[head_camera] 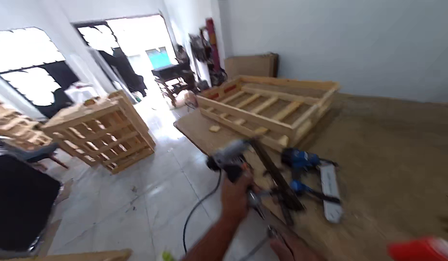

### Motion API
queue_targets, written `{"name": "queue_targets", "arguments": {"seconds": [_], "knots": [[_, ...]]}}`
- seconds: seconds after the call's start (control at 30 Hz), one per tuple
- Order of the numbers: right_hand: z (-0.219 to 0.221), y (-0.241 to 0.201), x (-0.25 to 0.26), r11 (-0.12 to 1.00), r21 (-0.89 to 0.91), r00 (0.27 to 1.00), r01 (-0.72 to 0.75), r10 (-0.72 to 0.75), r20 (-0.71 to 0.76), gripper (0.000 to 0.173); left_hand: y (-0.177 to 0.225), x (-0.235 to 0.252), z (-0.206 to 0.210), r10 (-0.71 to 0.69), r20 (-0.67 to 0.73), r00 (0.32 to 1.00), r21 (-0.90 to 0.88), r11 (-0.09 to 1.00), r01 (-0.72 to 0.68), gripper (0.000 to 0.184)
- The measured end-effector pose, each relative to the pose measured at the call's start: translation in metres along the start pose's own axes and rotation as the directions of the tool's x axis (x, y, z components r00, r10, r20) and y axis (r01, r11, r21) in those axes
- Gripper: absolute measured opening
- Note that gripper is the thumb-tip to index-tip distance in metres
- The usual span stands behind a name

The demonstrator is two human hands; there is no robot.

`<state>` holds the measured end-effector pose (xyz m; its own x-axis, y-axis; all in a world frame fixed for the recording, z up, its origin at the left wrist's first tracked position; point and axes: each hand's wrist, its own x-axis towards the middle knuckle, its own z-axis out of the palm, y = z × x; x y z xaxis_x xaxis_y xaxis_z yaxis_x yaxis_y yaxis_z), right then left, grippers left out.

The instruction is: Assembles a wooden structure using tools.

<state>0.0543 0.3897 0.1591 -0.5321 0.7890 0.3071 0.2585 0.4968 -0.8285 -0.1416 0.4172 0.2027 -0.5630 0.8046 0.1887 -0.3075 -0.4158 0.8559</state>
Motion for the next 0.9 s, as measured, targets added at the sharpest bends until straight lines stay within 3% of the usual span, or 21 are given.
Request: {"name": "queue_targets", "arguments": {"seconds": [0.1, 0.4, 0.5, 0.6, 0.8, 0.9], "knots": [[-0.011, 0.028, -0.005, 0.998, -0.053, 0.993, 0.032, -0.038, -0.116, 0.048, 0.001, 0.004, 0.016, 0.055, -0.013, 0.998, 0.008, 0.998, -0.055, 0.01], [-0.05, 0.04, -0.009, 0.997, 0.069, 0.994, 0.033, -0.026, -0.103, 0.04, -0.028, -0.044, 0.083, 0.107, 0.024, 0.994, -0.046, 0.993, -0.106, 0.008], [-0.064, 0.038, -0.01, 0.989, 0.15, 1.0, -0.007, 0.011, -0.028, 0.04, -0.029, -0.056, 0.092, 0.148, 0.041, 0.988, -0.059, 0.988, -0.145, 0.005], [-0.079, 0.043, 0.001, 0.969, 0.232, 0.988, -0.08, 0.046, 0.149, 0.044, -0.032, -0.064, 0.094, 0.208, 0.057, 0.976, -0.058, 0.977, -0.205, 0.003], [-0.079, 0.057, 0.016, 0.972, 0.234, 0.973, 0.022, -0.074, 0.22, 0.052, -0.035, -0.079, 0.096, 0.351, 0.095, 0.932, 0.024, 0.935, -0.355, 0.004], [-0.069, 0.075, 0.011, 0.925, 0.377, 0.961, 0.041, -0.14, 0.239, 0.055, -0.037, -0.082, 0.096, 0.349, 0.107, 0.931, 0.02, 0.936, -0.353, 0.009]]}}
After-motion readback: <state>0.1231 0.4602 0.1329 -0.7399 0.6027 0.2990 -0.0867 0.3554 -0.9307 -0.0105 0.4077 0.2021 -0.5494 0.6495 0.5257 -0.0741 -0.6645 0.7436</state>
